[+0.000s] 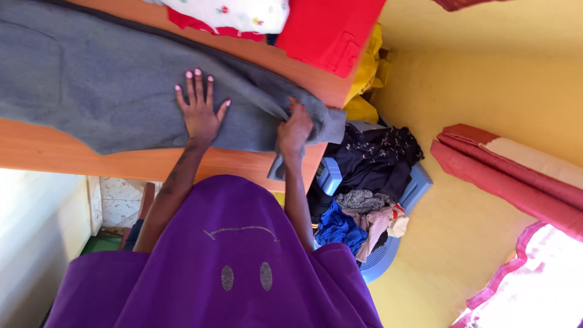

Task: The person is folding a pair of blue trousers and a grey hooded sweatshirt on a wooden table.

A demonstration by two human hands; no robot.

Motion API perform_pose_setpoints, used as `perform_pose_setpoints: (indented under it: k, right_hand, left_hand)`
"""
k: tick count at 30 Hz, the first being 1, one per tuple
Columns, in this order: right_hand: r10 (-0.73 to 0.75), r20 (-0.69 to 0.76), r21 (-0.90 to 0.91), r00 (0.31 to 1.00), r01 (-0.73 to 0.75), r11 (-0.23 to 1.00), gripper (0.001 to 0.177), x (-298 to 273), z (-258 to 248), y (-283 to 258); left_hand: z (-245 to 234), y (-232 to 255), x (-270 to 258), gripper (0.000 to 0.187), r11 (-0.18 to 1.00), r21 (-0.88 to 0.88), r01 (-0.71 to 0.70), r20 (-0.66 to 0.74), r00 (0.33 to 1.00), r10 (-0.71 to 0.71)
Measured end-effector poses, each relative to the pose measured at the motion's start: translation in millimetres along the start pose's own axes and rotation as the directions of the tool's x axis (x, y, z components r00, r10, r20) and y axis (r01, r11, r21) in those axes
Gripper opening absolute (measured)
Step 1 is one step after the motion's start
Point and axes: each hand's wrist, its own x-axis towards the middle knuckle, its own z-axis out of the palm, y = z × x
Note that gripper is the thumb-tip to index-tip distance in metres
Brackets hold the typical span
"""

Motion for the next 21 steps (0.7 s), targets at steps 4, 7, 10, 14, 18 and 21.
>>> perform_pose_setpoints:
  k: [4, 7, 10, 14, 18, 21]
  right_hand:
    - [0.014, -0.022, 0.019, 1.000, -0.014, 1.000, 0.049, 26.6, -16.7, 77.1]
    - [0.077, -0.030, 0.037, 0.997, -0.076, 0.996, 0.030, 45.4, -45.3, 103.4]
    - [0.102, -0.021, 0.056, 0.995, -0.101, 0.993, 0.024, 52.3, -44.0, 105.6]
    - [0.178, -0.255, 0.001, 0.951, -0.184, 0.983, 0.024, 48.2, -16.9, 80.2]
    - [0.214, -0.535, 0.144, 0.817, -0.162, 0.976, 0.032, 21.3, 4.3, 48.2]
    - [0.053, -0.542, 0.118, 0.839, 0.014, 0.993, 0.040, 9.0, 32.0, 4.7]
  left_hand:
    - [-1.2, -0.9, -0.7, 0.081, 1.000, -0.022, -0.003, 0.014, 1.000, 0.003]
    - [-2.5, 2.1, -2.3, 0.081, 1.000, -0.005, 0.000, 0.028, 1.000, 0.000]
    - [-0.5, 4.5, -3.7, 0.079, 1.000, -0.001, 0.006, 0.045, 0.999, -0.006]
    - [-8.7, 31.1, 13.4, 0.081, 0.999, -0.037, 0.008, 0.018, 1.000, -0.007]
    - [8.9, 47.6, 31.3, 0.082, 0.992, 0.017, -0.123, 0.020, 0.992, 0.122]
    - [16.8, 41.0, 32.0, 0.076, 0.956, 0.134, -0.262, 0.031, 0.965, 0.260]
